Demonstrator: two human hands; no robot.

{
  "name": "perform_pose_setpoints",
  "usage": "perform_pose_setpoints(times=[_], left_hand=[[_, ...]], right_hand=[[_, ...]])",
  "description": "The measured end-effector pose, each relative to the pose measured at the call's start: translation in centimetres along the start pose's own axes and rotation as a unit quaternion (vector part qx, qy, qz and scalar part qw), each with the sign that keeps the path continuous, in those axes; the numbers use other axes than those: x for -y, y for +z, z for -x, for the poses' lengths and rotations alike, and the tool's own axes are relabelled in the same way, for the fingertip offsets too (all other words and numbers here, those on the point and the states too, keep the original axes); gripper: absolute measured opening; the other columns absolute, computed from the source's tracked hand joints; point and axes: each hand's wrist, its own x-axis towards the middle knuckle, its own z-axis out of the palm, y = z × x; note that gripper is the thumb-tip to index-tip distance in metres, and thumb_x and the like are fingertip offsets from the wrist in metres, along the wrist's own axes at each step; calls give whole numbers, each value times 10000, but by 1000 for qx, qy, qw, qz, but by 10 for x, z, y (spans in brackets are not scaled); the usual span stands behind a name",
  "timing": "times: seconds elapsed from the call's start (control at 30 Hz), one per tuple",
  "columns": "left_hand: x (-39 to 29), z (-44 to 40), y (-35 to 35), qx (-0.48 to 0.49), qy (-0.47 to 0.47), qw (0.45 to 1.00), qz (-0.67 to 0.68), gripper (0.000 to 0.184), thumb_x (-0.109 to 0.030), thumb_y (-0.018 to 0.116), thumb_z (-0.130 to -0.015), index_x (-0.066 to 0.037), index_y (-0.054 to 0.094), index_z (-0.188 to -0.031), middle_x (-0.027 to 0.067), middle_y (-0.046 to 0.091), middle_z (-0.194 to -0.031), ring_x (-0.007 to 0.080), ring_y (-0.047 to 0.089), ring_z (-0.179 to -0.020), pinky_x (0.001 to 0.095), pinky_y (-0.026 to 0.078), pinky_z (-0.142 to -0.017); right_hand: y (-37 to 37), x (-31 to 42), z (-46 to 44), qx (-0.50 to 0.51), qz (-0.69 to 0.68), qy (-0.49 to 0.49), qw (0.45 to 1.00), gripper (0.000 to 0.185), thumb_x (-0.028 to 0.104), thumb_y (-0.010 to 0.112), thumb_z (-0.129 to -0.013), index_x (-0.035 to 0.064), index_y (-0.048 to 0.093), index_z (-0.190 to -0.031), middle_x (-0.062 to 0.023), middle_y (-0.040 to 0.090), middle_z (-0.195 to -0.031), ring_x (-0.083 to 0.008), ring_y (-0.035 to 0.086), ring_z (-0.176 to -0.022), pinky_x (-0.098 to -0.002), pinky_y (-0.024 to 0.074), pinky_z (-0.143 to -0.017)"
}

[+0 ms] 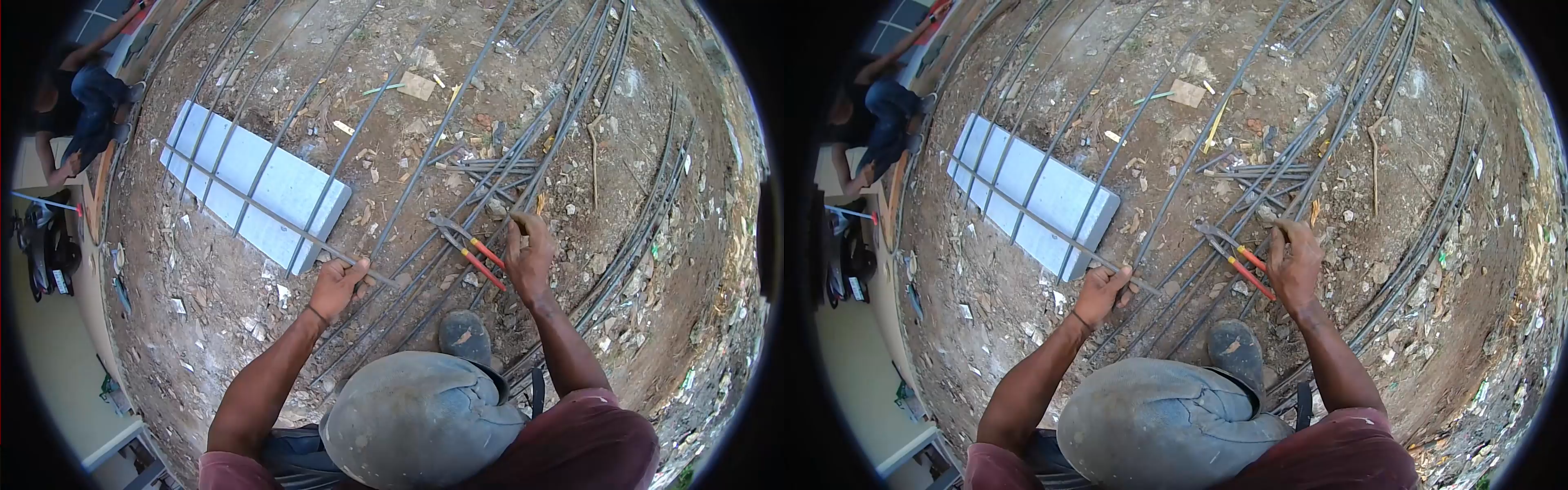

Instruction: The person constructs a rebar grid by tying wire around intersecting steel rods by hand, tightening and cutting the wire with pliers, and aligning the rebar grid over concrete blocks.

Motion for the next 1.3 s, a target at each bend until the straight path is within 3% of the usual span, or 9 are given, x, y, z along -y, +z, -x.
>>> perform_pose_setpoints(times=[0.23, 0.57, 0.77, 0.83, 0.93, 0.97, 1.03, 1.2, 1.3], left_hand=[[0, 3, 7, -24, 17, 1000, 4, 309, -286, 635, -1042, 11, 715, -1016, 67, 709, -774, 92, 528, -561, 258, 412, -524], [10, 3, 5, -64, -7, 998, -20, 333, -309, 603, -1057, 6, 710, -1031, 35, 679, -747, 62, 498, -539, 226, 343, -478], [5, 5, 6, -53, -37, 998, -1, 347, -306, 588, -1064, 16, 715, -1038, 39, 683, -764, 60, 502, -556, 218, 339, -486], [4, 3, 8, -54, -19, 998, -6, 352, -309, 587, -1065, 18, 715, -1045, 39, 683, -764, 58, 500, -555, 216, 338, -484], [5, 3, 10, -63, -17, 998, -7, 357, -319, 588, -1064, 14, 717, -1046, 38, 684, -764, 56, 501, -556, 213, 332, -480], [6, 3, 9, -63, -11, 998, -11, 360, -324, 589, -1063, 12, 717, -1047, 38, 684, -764, 56, 501, -555, 212, 331, -479], [4, 6, 11, -80, -7, 997, -6, 361, -333, 592, -1060, 5, 720, -1037, 34, 684, -763, 55, 497, -554, 212, 329, -479], [1, 6, 14, -72, -5, 997, -24, 358, -341, 582, -1065, -14, 719, -1014, 33, 689, -763, 56, 483, -552, 226, 331, -484], [-3, 8, 20, -93, -9, 995, -35, 401, -343, 561, -1073, 23, 718, -1029, 33, 641, -710, 67, 463, -534, 237, 312, -478]], right_hand=[[52, 23, -20, 27, -88, -65, 994, 150, -32, 687, -868, 28, 674, -1005, -162, 659, -864, -347, 671, -784, -417, 533, -698], [24, 14, 53, 70, -96, 11, 993, 157, 16, 703, -869, 16, 649, -1016, -153, 620, -810, -365, 642, -736, -457, 510, -647], [-30, -37, 49, 15, 9, 127, 992, 107, 16, 664, -900, 3, 697, -1001, -164, 701, -898, -329, 690, -800, -400, 551, -697], [-43, -60, 49, -10, 0, 290, 957, 115, 63, 648, -933, 6, 703, -1016, -160, 705, -900, -306, 692, -802, -385, 549, -723], [-53, -65, 43, -30, -22, 361, 932, 135, 108, 640, -955, 14, 709, -1024, -156, 711, -913, -290, 696, -795, -389, 546, -736], [-52, -60, 41, -23, -28, 361, 932, 135, 108, 640, -955, 14, 709, -1024, -156, 711, -913, -290, 696, -795, -389, 546, -736], [-43, -43, 38, 21, 81, 169, 982, 124, 100, 655, -945, 17, 711, -1019, -157, 712, -912, -297, 700, -797, -386, 546, -732], [-5, -6, 36, 45, -32, 17, 998, 138, -7, 695, -881, 17, 688, -1016, -159, 707, -899, -339, 686, -778, -399, 554, -729], [4, 3, 42, 42, -40, 68, 996, 161, -14, 700, -864, 22, 678, -1020, -158, 681, -872, -341, 673, -769, -414, 546, -703]])
